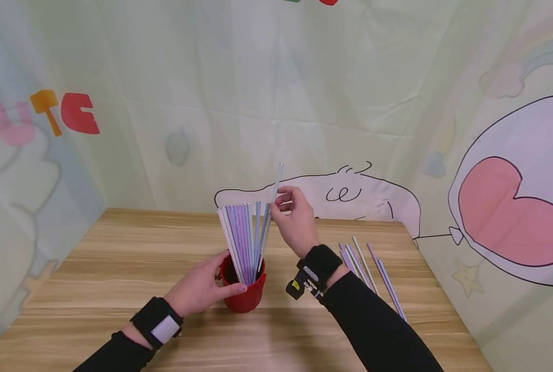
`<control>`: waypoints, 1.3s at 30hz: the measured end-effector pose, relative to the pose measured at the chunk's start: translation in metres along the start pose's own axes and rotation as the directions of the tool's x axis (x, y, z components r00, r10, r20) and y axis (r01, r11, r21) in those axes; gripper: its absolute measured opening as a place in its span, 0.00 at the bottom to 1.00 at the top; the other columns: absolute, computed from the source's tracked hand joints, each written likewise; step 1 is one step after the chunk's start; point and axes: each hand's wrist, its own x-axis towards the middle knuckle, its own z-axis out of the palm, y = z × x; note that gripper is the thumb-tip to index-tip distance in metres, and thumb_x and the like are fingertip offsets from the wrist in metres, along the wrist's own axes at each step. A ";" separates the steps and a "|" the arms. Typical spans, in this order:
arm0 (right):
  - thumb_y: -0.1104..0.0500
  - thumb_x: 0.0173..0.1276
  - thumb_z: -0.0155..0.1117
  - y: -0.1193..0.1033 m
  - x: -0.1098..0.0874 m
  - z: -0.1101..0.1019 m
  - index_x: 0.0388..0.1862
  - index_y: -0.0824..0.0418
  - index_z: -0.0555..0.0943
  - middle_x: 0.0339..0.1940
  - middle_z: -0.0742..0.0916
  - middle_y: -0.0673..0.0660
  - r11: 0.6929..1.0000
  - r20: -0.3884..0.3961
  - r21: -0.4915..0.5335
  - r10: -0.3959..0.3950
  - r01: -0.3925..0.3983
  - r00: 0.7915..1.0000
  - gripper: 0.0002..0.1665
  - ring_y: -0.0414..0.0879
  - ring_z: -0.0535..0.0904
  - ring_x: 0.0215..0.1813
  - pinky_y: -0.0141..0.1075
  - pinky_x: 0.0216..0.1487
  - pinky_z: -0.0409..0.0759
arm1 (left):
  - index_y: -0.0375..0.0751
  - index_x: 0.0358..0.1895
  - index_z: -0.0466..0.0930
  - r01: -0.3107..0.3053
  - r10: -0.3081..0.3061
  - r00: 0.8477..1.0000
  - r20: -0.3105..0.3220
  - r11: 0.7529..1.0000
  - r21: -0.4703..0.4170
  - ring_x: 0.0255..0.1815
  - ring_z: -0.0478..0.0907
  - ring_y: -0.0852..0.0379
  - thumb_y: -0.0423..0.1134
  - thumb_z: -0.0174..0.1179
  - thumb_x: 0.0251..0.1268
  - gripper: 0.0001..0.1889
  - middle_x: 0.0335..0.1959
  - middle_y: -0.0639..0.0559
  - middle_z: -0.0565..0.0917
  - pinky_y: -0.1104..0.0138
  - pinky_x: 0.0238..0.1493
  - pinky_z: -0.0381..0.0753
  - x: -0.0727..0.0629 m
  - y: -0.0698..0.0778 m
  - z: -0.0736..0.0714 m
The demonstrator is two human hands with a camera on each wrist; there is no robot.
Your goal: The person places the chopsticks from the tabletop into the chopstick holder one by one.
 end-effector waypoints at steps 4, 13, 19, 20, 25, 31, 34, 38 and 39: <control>0.61 0.73 0.65 0.005 -0.004 0.004 0.62 0.58 0.72 0.48 0.81 0.58 0.999 0.021 0.015 0.032 -0.033 0.999 0.22 0.51 0.82 0.49 0.39 0.49 0.89 | 0.58 0.78 0.61 0.000 0.000 1.000 0.003 1.000 -0.009 0.66 0.79 0.48 0.70 0.70 0.52 0.51 0.70 0.53 0.77 0.45 0.65 0.79 0.000 0.000 0.000; 0.61 0.73 0.65 0.020 -0.013 0.013 0.62 0.59 0.72 0.47 0.81 0.59 0.998 0.040 0.013 0.066 -0.067 0.997 0.21 0.51 0.82 0.49 0.40 0.47 0.90 | 0.58 0.78 0.61 0.000 0.000 1.000 -0.002 1.000 -0.010 0.65 0.80 0.49 0.69 0.71 0.52 0.51 0.70 0.53 0.78 0.46 0.65 0.80 0.001 0.000 0.001; 0.61 0.73 0.66 0.030 -0.019 0.016 0.61 0.60 0.73 0.46 0.81 0.59 0.997 0.048 0.016 0.079 -0.080 0.996 0.20 0.51 0.82 0.48 0.37 0.46 0.89 | 0.58 0.78 0.62 -0.011 0.011 1.000 -0.010 1.000 -0.012 0.65 0.80 0.50 0.69 0.71 0.52 0.50 0.69 0.54 0.78 0.47 0.65 0.80 0.001 -0.001 0.002; 0.61 0.73 0.66 0.030 -0.020 0.017 0.60 0.60 0.73 0.46 0.82 0.58 0.997 0.049 0.015 0.080 -0.081 0.996 0.20 0.51 0.82 0.47 0.37 0.45 0.89 | 0.58 0.78 0.62 -0.013 0.013 1.000 -0.010 1.000 -0.013 0.65 0.79 0.50 0.69 0.71 0.52 0.50 0.70 0.54 0.77 0.47 0.66 0.80 0.001 -0.001 0.002; 0.62 0.72 0.66 0.035 -0.025 0.019 0.59 0.61 0.73 0.45 0.82 0.59 0.996 0.061 0.023 0.087 -0.089 0.994 0.20 0.50 0.82 0.46 0.36 0.43 0.89 | 0.59 0.79 0.60 -0.016 0.015 1.000 -0.011 1.000 -0.014 0.66 0.79 0.49 0.70 0.70 0.51 0.51 0.71 0.54 0.77 0.47 0.66 0.79 0.002 -0.002 0.002; 0.62 0.71 0.68 0.041 -0.031 0.021 0.59 0.60 0.74 0.44 0.83 0.58 0.994 0.072 0.010 0.111 -0.112 0.991 0.21 0.48 0.83 0.44 0.35 0.41 0.89 | 0.60 0.79 0.60 -0.014 0.014 1.000 -0.009 1.000 -0.018 0.67 0.78 0.49 0.70 0.70 0.51 0.51 0.71 0.53 0.76 0.47 0.66 0.79 0.002 -0.002 0.002; 0.62 0.71 0.68 0.043 -0.033 0.022 0.60 0.60 0.74 0.44 0.83 0.58 0.993 0.085 0.008 0.119 -0.120 0.989 0.22 0.48 0.83 0.43 0.35 0.41 0.89 | 0.59 0.79 0.60 -0.015 0.015 1.000 -0.008 1.000 -0.020 0.66 0.79 0.49 0.69 0.71 0.52 0.51 0.71 0.53 0.77 0.47 0.66 0.79 0.002 -0.001 0.002; 0.62 0.71 0.67 0.047 -0.036 0.022 0.61 0.60 0.74 0.44 0.83 0.58 0.993 0.098 0.008 0.119 -0.120 0.988 0.22 0.48 0.83 0.42 0.35 0.40 0.89 | 0.58 0.78 0.61 -0.025 0.025 1.000 -0.016 1.000 -0.013 0.65 0.80 0.51 0.69 0.70 0.52 0.50 0.69 0.53 0.78 0.48 0.65 0.80 0.002 -0.002 0.002; 0.62 0.71 0.67 0.048 -0.036 0.021 0.61 0.60 0.74 0.45 0.83 0.58 0.993 0.101 0.007 0.120 -0.121 0.988 0.22 0.48 0.83 0.42 0.35 0.41 0.89 | 0.57 0.78 0.61 -0.027 0.026 0.999 -0.018 1.000 -0.011 0.64 0.80 0.51 0.69 0.71 0.52 0.51 0.69 0.54 0.78 0.49 0.65 0.81 0.002 -0.002 0.002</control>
